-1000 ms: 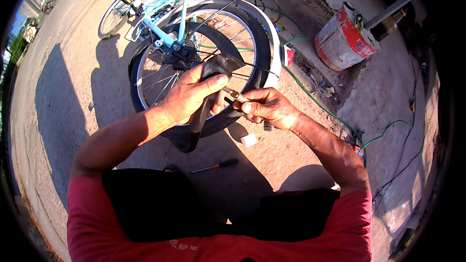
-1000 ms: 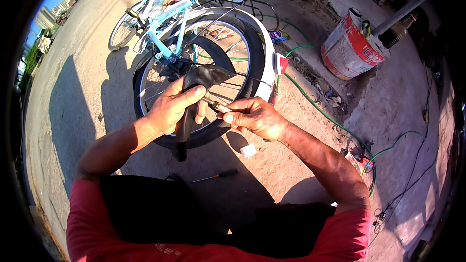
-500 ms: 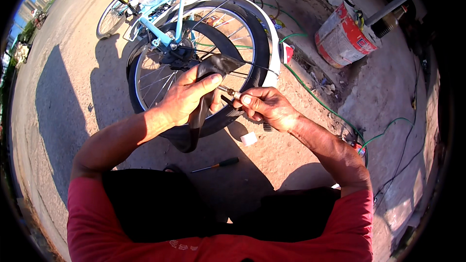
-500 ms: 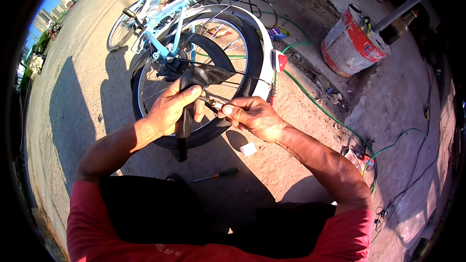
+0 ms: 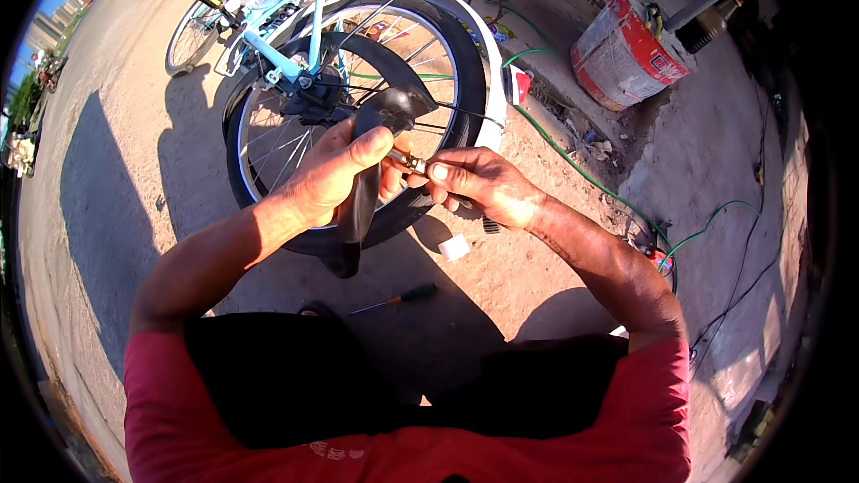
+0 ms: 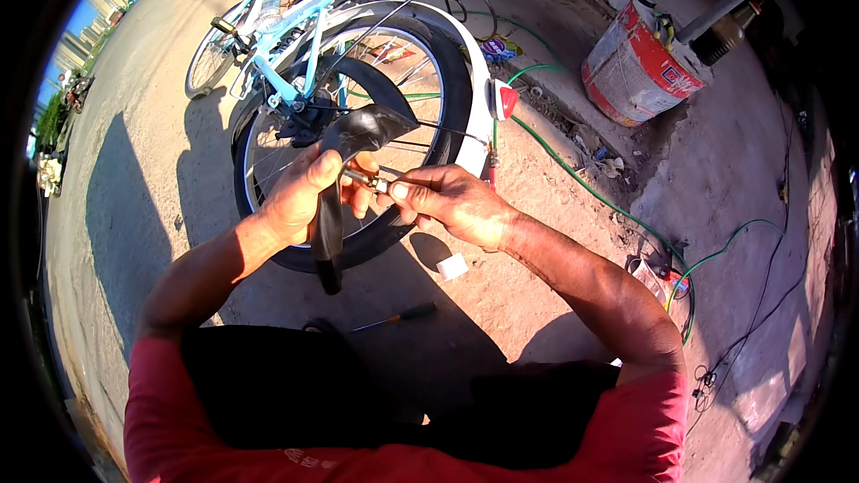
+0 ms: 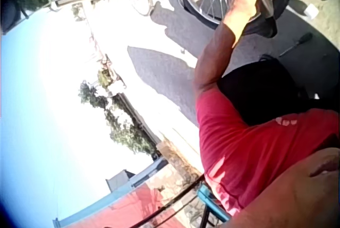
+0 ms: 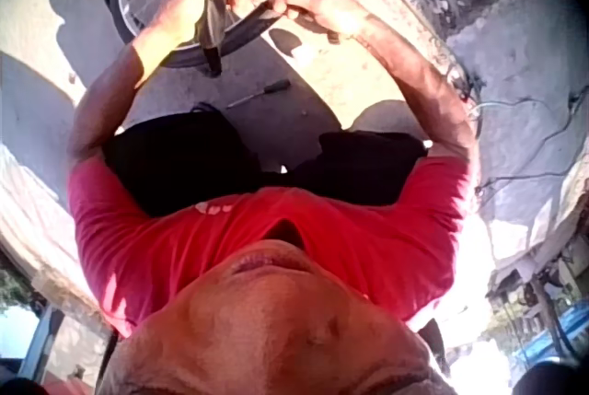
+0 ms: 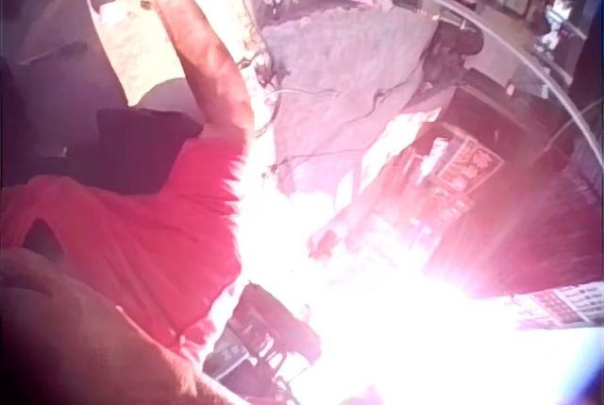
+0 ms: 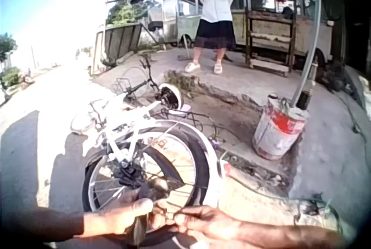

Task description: The person uses a screwdriver to pry an inner tube out from under a bicycle tire, removes the tube from the wheel, and rotates the tube in their hands.

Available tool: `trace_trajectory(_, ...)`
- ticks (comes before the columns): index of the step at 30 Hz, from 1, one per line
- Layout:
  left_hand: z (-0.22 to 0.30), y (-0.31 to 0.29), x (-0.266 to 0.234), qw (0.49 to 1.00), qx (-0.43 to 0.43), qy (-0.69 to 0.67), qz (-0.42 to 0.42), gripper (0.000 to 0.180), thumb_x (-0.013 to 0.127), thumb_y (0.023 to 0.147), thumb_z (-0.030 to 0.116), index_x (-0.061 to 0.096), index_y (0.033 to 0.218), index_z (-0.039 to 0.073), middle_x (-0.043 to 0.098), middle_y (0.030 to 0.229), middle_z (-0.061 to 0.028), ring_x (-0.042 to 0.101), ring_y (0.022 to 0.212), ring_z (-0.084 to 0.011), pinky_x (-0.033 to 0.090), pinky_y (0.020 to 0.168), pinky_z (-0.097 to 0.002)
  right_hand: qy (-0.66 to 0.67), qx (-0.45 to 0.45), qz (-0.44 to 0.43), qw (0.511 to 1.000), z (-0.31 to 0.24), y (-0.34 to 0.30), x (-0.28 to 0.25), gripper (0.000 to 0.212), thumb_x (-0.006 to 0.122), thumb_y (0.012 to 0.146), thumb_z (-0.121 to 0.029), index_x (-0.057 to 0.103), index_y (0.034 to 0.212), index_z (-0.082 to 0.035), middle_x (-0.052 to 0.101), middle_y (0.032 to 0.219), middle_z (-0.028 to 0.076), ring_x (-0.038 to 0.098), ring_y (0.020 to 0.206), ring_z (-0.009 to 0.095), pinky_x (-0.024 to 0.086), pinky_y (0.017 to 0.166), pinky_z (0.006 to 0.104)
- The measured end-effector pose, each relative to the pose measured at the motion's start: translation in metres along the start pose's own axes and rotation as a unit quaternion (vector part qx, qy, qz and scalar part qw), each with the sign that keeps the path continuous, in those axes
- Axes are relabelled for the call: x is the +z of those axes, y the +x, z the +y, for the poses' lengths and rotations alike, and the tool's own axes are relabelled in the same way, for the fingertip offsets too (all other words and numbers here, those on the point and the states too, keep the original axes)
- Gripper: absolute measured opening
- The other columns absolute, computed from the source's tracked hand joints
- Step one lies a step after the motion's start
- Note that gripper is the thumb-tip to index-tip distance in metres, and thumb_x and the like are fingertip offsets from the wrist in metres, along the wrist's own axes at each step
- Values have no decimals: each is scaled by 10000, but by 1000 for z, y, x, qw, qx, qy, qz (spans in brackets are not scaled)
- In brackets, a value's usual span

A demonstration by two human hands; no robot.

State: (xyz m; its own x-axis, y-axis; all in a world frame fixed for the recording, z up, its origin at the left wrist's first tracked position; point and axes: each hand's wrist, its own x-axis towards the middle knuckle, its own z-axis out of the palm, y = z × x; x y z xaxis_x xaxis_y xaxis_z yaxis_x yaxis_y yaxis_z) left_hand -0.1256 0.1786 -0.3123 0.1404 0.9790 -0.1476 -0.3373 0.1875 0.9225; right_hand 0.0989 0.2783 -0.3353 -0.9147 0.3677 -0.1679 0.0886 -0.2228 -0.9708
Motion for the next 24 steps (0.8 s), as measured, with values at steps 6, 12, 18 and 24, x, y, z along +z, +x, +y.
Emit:
trace_trajectory(6,8,5,4,994,3,-20,-109,716,757,840,457,528,1342,1,628,1193,-147,660,825,-213,567,722,-342,36,-26,-20,999,3,5,-3,387,618,988,-361,666,1117,1,670,920,60,625,852,122,526,786,285)
trace_trajectory(12,1,9,10,991,-18,-65,-113,567,750,850,346,556,1257,2,643,1175,-205,705,944,-277,599,813,-382,-60,-40,1,997,-15,-18,-20,455,682,942,-366,645,1189,15,690,1090,96,646,973,151,517,888,308)
trace_trajectory(18,-1,1,-3,993,-18,-58,-103,531,754,853,367,581,1197,2,630,1198,-196,694,874,-311,581,762,-399,31,67,123,990,-4,-48,-113,442,667,926,-338,625,1202,5,696,1054,104,675,902,171,525,816,300)
trace_trajectory(24,-1,5,3,993,-10,-29,-115,533,762,836,386,612,1177,5,629,1148,-206,699,840,-315,587,716,-393,-216,325,250,886,118,-19,-163,563,683,862,-506,658,1116,-4,697,981,137,663,855,184,524,720,339)
